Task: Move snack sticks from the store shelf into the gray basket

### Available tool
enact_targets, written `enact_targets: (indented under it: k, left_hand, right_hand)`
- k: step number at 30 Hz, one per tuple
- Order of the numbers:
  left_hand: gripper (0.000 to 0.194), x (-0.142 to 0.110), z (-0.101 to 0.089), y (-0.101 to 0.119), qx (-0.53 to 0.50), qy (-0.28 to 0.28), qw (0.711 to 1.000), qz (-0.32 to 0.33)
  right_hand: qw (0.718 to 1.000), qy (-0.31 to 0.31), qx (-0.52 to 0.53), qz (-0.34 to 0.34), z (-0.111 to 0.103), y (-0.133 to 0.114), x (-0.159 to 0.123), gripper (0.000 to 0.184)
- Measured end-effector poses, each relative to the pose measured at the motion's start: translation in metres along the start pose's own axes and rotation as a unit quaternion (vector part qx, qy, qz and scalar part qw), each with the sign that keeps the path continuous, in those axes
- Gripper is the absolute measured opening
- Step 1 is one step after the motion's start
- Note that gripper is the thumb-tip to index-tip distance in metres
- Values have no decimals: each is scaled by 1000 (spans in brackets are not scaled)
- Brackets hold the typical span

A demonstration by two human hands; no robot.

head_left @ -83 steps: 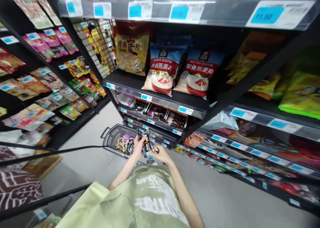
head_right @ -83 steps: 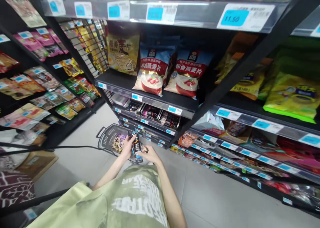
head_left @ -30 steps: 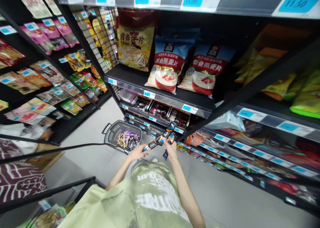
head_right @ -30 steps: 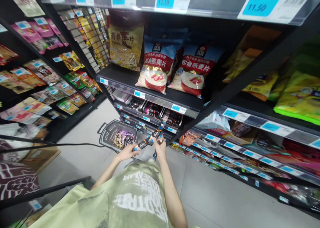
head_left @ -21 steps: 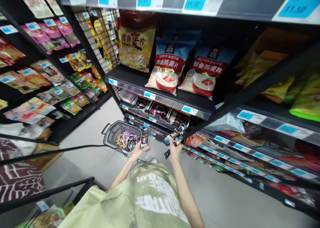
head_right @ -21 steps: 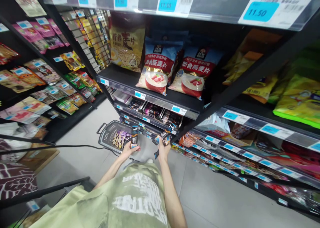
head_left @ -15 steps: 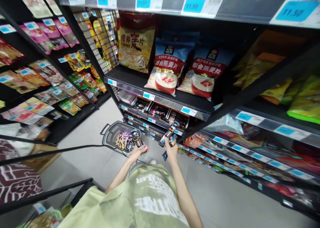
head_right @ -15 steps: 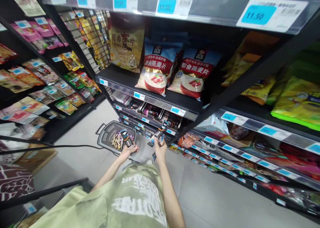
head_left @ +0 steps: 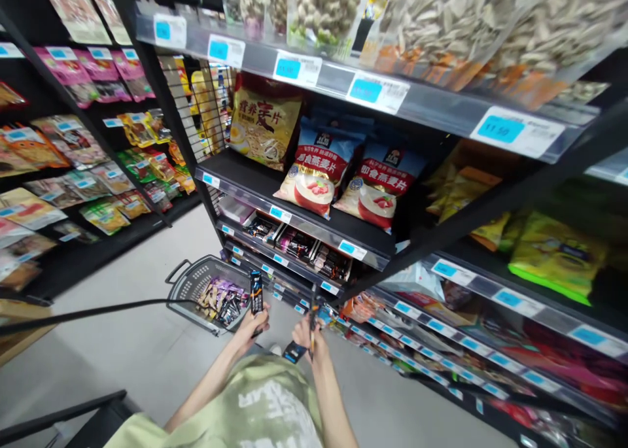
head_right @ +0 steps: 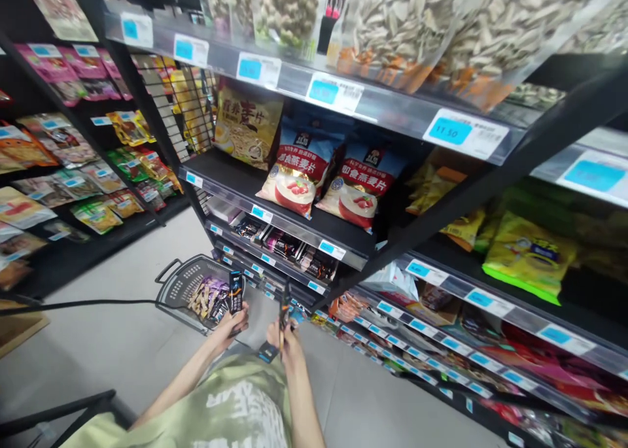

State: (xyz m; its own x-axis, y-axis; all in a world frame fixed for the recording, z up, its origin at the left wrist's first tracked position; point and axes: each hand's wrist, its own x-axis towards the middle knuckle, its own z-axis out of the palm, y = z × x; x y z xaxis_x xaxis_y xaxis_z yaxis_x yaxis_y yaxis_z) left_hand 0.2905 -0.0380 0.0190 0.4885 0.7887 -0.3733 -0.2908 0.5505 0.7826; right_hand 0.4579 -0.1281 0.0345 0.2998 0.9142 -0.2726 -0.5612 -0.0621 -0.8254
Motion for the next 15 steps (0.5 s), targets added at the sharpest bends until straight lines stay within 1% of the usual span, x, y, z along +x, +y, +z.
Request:
enact_targets:
  k: [3,6,8,10,12,15]
  left_hand:
    - [54,3,4,0,-38,5,999,-15]
    - [60,3,5,-3,-73,14,996,-49]
    - [61,1,3,-5,-96,12,993,-72]
    - [61,-1,0,-6,-121,4,988,-94]
    - [61,-2,-5,-5,-142,-2,983,-118]
    - [63,-3,-14,-1,-153,0,978,-142]
  right_hand:
    - [996,49,71,-24,-7,-10,0,61]
    - [992,90,94,-6,-12,-24,5,49]
    - [990,92,106,-6,-16,-31,8,37]
    - [988,88,123,-27,-18,-36,10,29]
    - [987,84,126,-43,-19,-40,13,30]
    - [992,67,90,-50,-14,-46,18,37]
